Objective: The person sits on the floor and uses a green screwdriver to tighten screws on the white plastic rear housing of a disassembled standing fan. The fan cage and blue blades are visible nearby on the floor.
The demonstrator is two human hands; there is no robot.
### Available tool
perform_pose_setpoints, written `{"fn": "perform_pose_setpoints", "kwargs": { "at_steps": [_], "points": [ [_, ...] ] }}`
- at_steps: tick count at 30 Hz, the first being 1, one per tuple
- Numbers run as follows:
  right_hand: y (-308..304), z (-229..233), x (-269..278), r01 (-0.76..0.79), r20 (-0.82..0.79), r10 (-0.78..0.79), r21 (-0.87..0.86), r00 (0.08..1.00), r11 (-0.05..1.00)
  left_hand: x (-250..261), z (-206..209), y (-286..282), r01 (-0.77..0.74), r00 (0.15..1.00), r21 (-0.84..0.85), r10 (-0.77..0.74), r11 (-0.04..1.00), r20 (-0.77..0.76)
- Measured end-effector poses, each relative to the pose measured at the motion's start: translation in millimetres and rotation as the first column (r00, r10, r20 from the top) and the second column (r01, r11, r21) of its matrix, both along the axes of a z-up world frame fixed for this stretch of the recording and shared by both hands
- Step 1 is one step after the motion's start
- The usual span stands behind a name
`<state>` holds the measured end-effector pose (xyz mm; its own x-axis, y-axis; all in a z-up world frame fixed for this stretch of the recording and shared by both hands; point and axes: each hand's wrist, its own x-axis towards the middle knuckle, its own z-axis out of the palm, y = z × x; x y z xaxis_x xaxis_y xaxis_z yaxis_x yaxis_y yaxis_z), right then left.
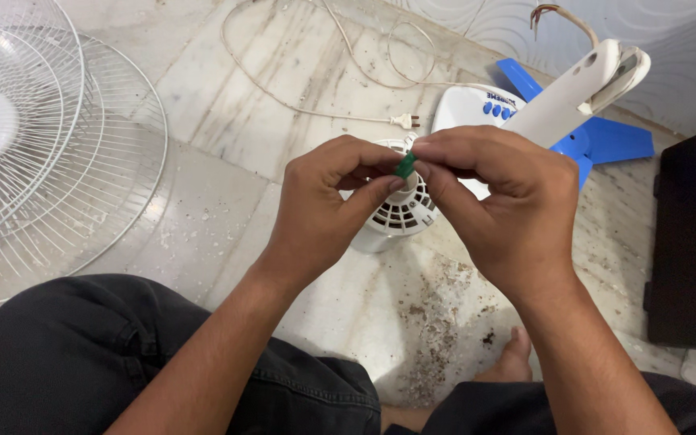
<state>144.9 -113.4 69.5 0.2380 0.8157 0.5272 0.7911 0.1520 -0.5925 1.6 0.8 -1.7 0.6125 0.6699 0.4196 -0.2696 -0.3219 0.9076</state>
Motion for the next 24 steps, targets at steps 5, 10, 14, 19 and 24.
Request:
{"fn": "perform_pose_setpoints", "kwargs": {
  "at_steps": [5,10,14,19,24],
  "points": [
    [1.3,-0.5,-1.3,-0.004,-0.045,0.004,0.002,0.999,1.000,-1.3,1.5,-0.4,0.008,1.000,-0.013,-0.008,1.000,0.007],
    [0.9,-0.7,-1.4,-0.002,-0.061,0.001,-0.019,0.998,1.000,-2.9,2.2,-0.6,0.020,1.000,-0.021,-0.020,1.000,0.006],
    [1.2,-0.6,-1.4,-0.004,-0.081,0.003,-0.019,0.997,1.000,-2.6,2.2,-0.1,0.014,1.000,-0.009,-0.014,1.000,-0.004],
    [1.8,-1.1,0.0,-0.021,-0.148,0.017,-0.027,0.989,0.999,-3.0,0.0,1.9,0.023,1.000,-0.010,-0.023,1.000,-0.007],
    [1.4,-0.7,1.5,-0.013,-0.182,0.007,-0.031,0.983,0.999,-2.2,-0.6,1.3,0.030,0.999,-0.022,-0.031,0.999,-0.019]
  ]
}}
